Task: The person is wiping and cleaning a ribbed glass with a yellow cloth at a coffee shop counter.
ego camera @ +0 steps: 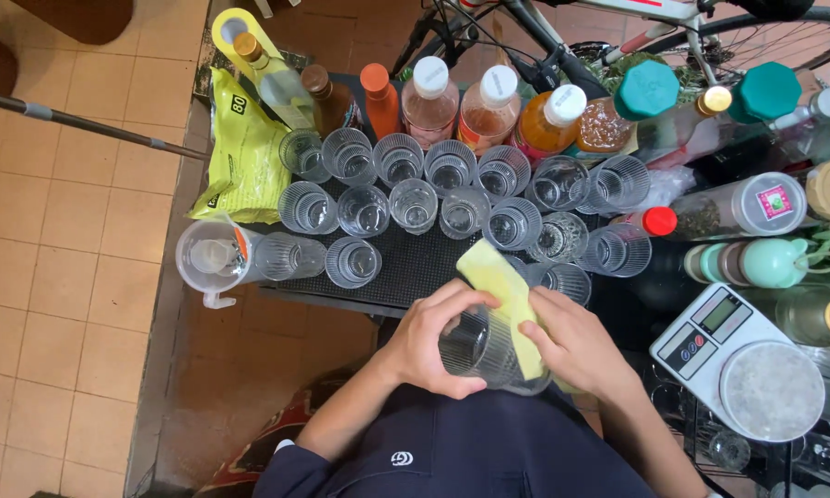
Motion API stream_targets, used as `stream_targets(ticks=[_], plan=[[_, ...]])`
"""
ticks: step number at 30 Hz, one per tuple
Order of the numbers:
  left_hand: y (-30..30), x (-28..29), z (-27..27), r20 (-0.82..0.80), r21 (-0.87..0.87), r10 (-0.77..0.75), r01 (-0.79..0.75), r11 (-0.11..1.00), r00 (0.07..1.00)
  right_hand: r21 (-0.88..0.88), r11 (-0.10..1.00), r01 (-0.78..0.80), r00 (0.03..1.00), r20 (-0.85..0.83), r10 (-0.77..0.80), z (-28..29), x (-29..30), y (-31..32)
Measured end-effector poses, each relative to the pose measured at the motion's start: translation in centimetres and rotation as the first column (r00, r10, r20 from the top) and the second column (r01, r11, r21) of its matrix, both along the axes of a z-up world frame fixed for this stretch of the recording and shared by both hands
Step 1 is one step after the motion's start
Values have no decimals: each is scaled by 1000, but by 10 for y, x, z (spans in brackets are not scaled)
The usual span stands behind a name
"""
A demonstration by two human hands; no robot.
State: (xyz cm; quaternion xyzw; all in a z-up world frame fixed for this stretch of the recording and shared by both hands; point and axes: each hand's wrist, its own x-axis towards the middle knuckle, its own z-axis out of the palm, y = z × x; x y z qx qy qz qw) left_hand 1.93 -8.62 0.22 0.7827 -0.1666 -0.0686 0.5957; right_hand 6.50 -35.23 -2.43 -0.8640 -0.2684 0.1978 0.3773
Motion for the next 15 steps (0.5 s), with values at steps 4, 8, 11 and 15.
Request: stream_targets(ticks=[4,8,11,15], plan=[[-8,2,7,241,63,95,-113,992,966,-92,995,-34,996,80,42,9,-8,-3],[-13,8,14,191,164,76,-108,981,979,-43,999,34,998,-44,-36,4,-17,7],[-11,7,6,175,117,73,-95,989,982,34,995,93,989,-122,-88,-16,-24,2],[-12,7,3,-62,19,128,-127,992,990,414,824,387,900,-365,-239,-23,-40,0]])
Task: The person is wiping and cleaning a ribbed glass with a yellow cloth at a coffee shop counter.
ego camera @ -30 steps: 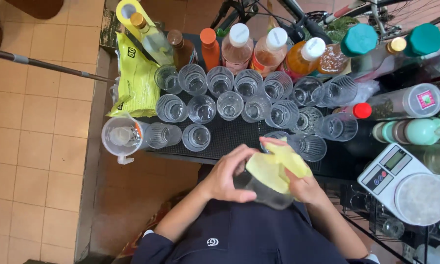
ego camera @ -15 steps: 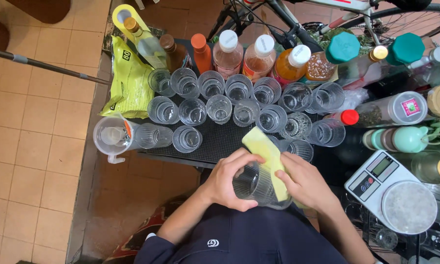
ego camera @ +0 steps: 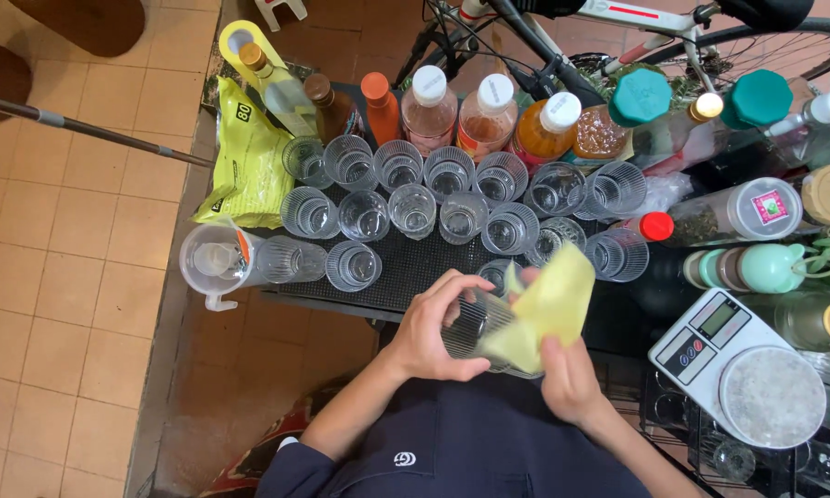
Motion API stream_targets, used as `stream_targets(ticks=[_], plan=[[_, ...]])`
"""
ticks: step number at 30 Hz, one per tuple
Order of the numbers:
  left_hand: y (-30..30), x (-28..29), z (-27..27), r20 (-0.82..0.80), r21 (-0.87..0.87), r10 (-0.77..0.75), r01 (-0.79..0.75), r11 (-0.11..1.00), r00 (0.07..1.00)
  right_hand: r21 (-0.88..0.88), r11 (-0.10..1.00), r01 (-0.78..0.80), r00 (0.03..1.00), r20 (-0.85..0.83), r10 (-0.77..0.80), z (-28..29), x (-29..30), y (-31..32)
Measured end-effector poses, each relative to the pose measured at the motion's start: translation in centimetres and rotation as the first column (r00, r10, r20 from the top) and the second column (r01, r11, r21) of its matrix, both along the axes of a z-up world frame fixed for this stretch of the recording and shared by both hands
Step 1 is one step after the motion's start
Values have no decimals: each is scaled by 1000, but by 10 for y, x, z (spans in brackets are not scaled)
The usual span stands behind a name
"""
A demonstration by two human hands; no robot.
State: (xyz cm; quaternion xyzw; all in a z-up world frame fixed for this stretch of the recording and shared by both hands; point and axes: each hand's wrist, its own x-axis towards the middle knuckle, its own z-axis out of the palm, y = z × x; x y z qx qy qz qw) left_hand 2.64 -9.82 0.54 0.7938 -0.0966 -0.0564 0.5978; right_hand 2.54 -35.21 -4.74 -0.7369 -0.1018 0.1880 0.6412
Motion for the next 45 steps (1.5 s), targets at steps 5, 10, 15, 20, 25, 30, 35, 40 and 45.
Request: stream_targets(ticks=[5,10,15,20,25,30,35,40,45], plan=[[6,3,0,79,-15,54,-53,999,995,-365,916,-163,591,708,387,29,12,5],[8,-2,-12,139,38,153,-160,986,978,-204,858,-471,601,637,482,20,21,11],[5,-7,-8,134,22,148,-152,988,980,-51,937,-345,647,711,277,-15,18,5],[-4,-10,3,86,30,126,-129,991,988,-276,954,-116,664,693,281,39,31,28],[-21,-11,12,368,136,68,-126,983,927,-463,866,-189,860,347,373,7,37,10],[-21,3,31,459,127,-157,110,986,874,-266,870,-414,755,434,492,25,55,3],[-29,9,41,515,146,-408,392,908,754,-17,609,-793,572,323,754,0,69,-6],[-27,15,51,521,191,-399,353,916,755,1,388,-922,348,442,827,-10,71,-11],[-21,18,37,485,107,-281,262,959,828,-23,708,-706,682,248,688,31,56,-1]])
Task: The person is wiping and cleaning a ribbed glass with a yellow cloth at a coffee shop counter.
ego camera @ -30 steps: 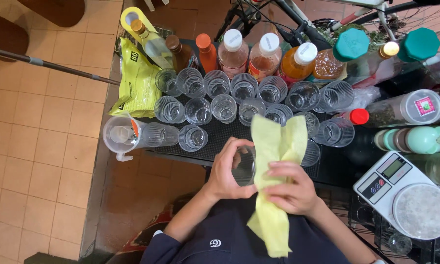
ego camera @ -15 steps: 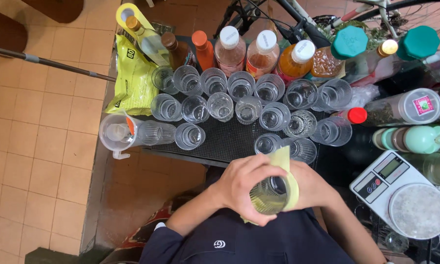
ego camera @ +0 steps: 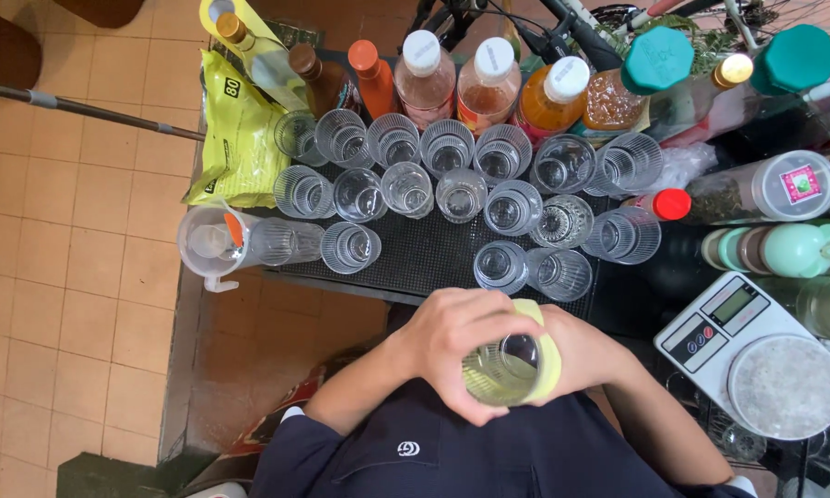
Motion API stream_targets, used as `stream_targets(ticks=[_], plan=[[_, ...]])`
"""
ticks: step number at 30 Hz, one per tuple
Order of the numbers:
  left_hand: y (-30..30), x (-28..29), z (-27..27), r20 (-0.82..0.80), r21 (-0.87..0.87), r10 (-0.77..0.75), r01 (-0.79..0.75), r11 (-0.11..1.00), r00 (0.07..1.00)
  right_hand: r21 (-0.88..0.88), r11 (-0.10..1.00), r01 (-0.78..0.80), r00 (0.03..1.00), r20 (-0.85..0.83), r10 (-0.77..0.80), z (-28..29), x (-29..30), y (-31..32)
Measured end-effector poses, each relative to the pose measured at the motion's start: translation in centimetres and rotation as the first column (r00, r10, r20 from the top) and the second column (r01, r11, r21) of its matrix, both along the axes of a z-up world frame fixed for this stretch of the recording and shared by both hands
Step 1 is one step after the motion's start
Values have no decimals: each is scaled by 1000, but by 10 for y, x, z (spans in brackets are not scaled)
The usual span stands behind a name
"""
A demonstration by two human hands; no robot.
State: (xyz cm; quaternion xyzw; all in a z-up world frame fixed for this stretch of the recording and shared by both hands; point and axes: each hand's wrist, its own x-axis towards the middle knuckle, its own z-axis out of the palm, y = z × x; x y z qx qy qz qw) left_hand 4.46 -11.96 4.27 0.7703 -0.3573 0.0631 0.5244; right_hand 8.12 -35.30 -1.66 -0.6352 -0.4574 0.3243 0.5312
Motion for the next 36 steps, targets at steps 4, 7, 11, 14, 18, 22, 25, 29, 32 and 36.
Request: stream_targets(ticks=[4,7,11,14,18,22,25,29,32,36], plan=[[4,0,-12,-89,-23,103,-106,994,991,-164,967,195,976,-68,-208,-1,-14,6],[5,-1,-15,-118,-35,170,-175,984,978,-227,903,366,923,-35,-383,-4,-23,14],[5,-2,-22,-169,17,354,-356,934,920,-31,795,606,763,305,-570,-16,-20,20],[3,-4,-35,-334,26,426,-444,896,841,162,774,612,591,557,-583,-21,-18,22],[0,-12,-76,-654,-322,195,-501,803,731,362,684,634,373,631,-680,-73,-24,14],[-6,-12,-79,-671,-476,66,-498,725,738,430,730,532,255,740,-622,-87,-25,17],[-17,-16,-91,-702,-571,-119,-456,683,702,574,536,620,386,372,-844,-46,-26,32],[-23,-20,-100,-685,-625,-183,-439,646,705,402,333,853,479,-351,-804,-52,-27,-5],[-24,-21,-96,-666,-610,-201,-369,702,719,82,395,915,341,-681,-649,-96,-36,-48],[-29,-25,-96,-634,-606,-227,-293,740,739,-1,480,877,372,-631,-681,-39,-25,-36]])
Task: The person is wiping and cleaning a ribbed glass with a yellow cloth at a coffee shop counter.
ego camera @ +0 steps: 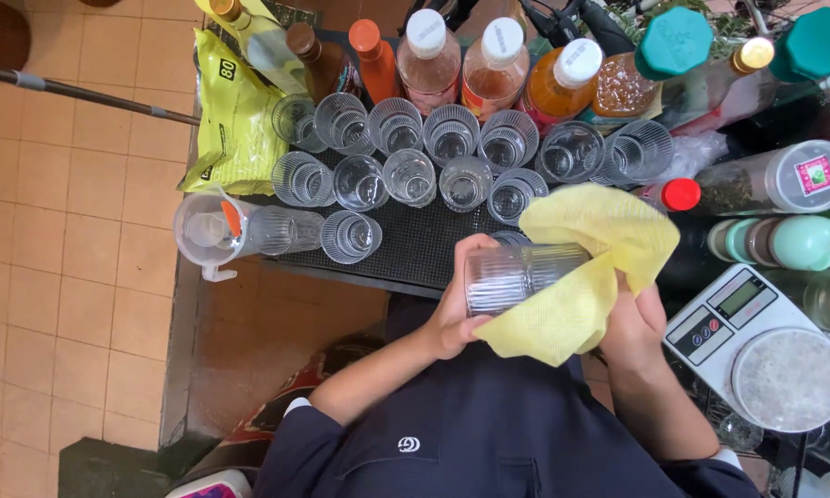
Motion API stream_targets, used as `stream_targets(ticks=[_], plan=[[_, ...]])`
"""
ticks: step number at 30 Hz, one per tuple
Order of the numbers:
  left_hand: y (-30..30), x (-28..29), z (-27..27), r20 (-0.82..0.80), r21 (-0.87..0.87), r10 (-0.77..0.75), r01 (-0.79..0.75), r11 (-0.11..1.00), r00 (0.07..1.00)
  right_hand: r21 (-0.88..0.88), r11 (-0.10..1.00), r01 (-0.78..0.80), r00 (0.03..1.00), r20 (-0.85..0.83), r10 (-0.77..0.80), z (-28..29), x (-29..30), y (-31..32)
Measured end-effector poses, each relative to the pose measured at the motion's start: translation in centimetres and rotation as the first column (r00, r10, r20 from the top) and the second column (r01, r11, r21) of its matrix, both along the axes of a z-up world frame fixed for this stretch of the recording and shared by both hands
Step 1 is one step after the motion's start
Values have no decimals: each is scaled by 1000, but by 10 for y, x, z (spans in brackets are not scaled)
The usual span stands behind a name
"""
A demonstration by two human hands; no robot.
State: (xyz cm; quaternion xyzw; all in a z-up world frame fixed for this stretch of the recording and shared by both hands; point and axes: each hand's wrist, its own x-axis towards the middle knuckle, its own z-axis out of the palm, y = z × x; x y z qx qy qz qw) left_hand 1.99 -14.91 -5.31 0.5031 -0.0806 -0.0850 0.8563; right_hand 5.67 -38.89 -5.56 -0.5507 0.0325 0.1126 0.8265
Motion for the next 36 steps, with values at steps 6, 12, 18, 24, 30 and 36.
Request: stream_targets(ticks=[6,12,18,24,30,36], plan=[[-1,-5,9,5,-36,-18,18,999,1000,-235,926,-296,891,280,356,1,7,-25],[-2,-16,14,-119,-220,-14,-13,975,993,107,924,-367,927,127,353,-98,9,-77],[-4,-10,10,-155,-291,161,-201,935,975,212,965,-156,979,-94,179,-32,28,-21],[-2,-7,19,-89,-125,37,-48,991,995,294,955,52,957,-287,36,24,44,33],[-3,-17,11,-45,-169,-99,90,981,994,412,911,-10,993,-99,56,-142,59,-90],[-4,-16,2,-99,-337,30,-62,940,995,-237,802,548,511,854,-98,5,13,6]])
